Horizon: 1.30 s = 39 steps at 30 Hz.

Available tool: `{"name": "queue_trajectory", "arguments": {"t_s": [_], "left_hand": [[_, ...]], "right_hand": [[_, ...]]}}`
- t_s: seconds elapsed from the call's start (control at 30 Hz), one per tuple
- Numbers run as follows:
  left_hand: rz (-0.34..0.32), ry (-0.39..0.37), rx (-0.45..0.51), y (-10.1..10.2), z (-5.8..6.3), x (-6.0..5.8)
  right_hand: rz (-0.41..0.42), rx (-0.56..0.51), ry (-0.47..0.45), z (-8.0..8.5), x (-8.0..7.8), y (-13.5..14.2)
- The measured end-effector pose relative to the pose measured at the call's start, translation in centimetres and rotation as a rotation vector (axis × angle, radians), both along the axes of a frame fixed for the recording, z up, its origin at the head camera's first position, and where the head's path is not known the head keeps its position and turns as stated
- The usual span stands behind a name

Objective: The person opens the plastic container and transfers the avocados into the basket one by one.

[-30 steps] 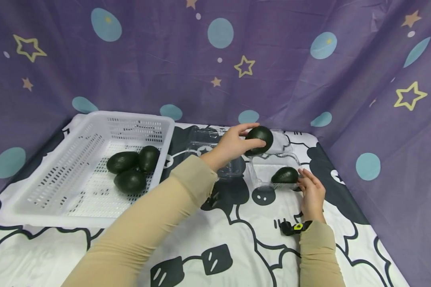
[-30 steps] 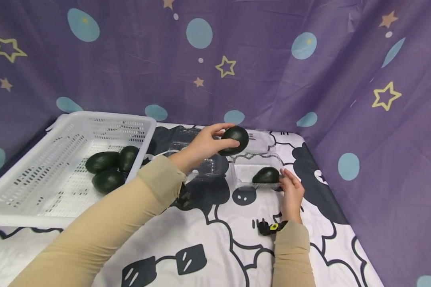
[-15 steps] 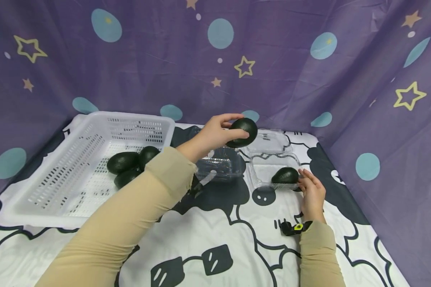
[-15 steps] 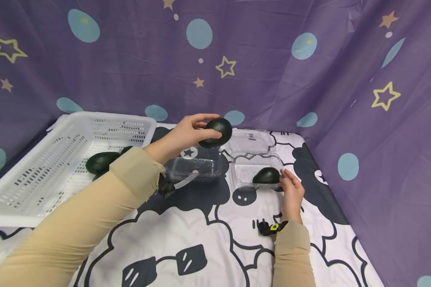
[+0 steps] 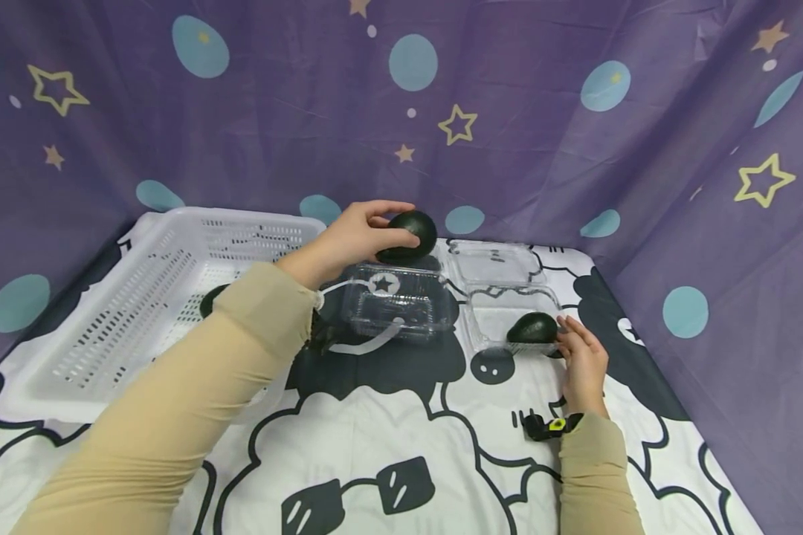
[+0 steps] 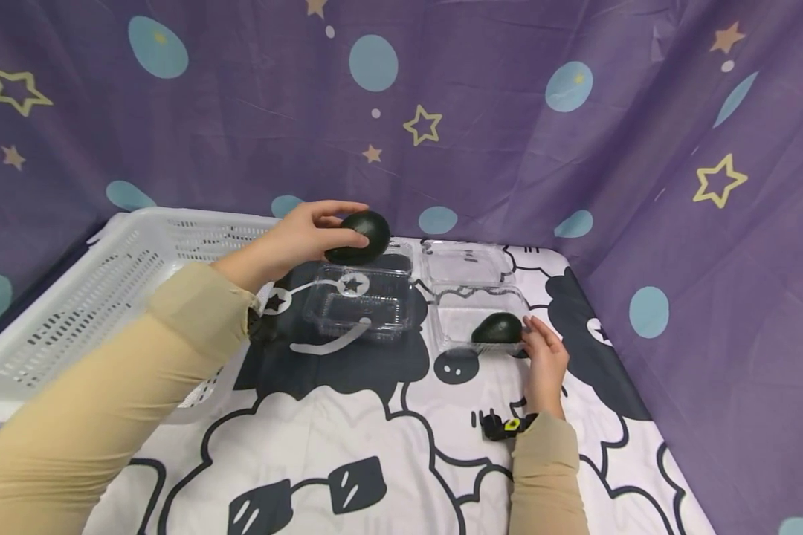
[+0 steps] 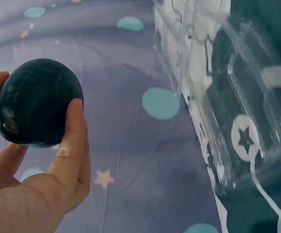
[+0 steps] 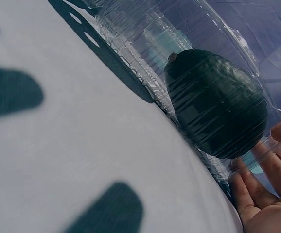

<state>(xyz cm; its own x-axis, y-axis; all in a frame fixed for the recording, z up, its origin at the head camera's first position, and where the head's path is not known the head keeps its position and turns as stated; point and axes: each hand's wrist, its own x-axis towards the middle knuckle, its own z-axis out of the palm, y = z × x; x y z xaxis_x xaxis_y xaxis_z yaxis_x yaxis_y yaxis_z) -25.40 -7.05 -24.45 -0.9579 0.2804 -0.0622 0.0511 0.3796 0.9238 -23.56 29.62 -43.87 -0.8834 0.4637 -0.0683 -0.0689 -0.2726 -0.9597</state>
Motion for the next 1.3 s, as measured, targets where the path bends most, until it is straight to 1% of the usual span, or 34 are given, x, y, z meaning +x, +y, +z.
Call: {"name": "queue_trajectory", "arguments": {"t_s": [0.23, 0.57, 0.97, 1.1, 1.2, 1.3], "left_hand": [[0.015, -0.028, 0.001, -2.4, 0.3, 0.1], [0.040, -0.066, 0.002, -6.5, 0.6, 0.2], [0.099, -0.073, -0.054, -10.9, 1.1, 0.7], [0.128, -0.078, -0.070, -12.2, 1.0, 0.8], [0.147, -0.084, -0.091, -13.3, 0.7, 0.8], [0.155, -0.096, -0.088, -14.3, 0.4, 0.8]], "right_hand": [[-0.006, -0.002, -0.022, 0.0, 0.0, 0.0], [-0.001, 0.004, -0.038, 0.0, 0.3, 0.4], [-0.017, -0.025, -0.014, 0.0, 0.2, 0.1], [-0.019, -0.021, -0.014, 0.1, 0.1, -0.1], [-0.021, -0.017, -0.016, 0.1, 0.1, -0.1], [-0.021, -0.014, -0.021, 0.1, 0.1, -0.1]]}}
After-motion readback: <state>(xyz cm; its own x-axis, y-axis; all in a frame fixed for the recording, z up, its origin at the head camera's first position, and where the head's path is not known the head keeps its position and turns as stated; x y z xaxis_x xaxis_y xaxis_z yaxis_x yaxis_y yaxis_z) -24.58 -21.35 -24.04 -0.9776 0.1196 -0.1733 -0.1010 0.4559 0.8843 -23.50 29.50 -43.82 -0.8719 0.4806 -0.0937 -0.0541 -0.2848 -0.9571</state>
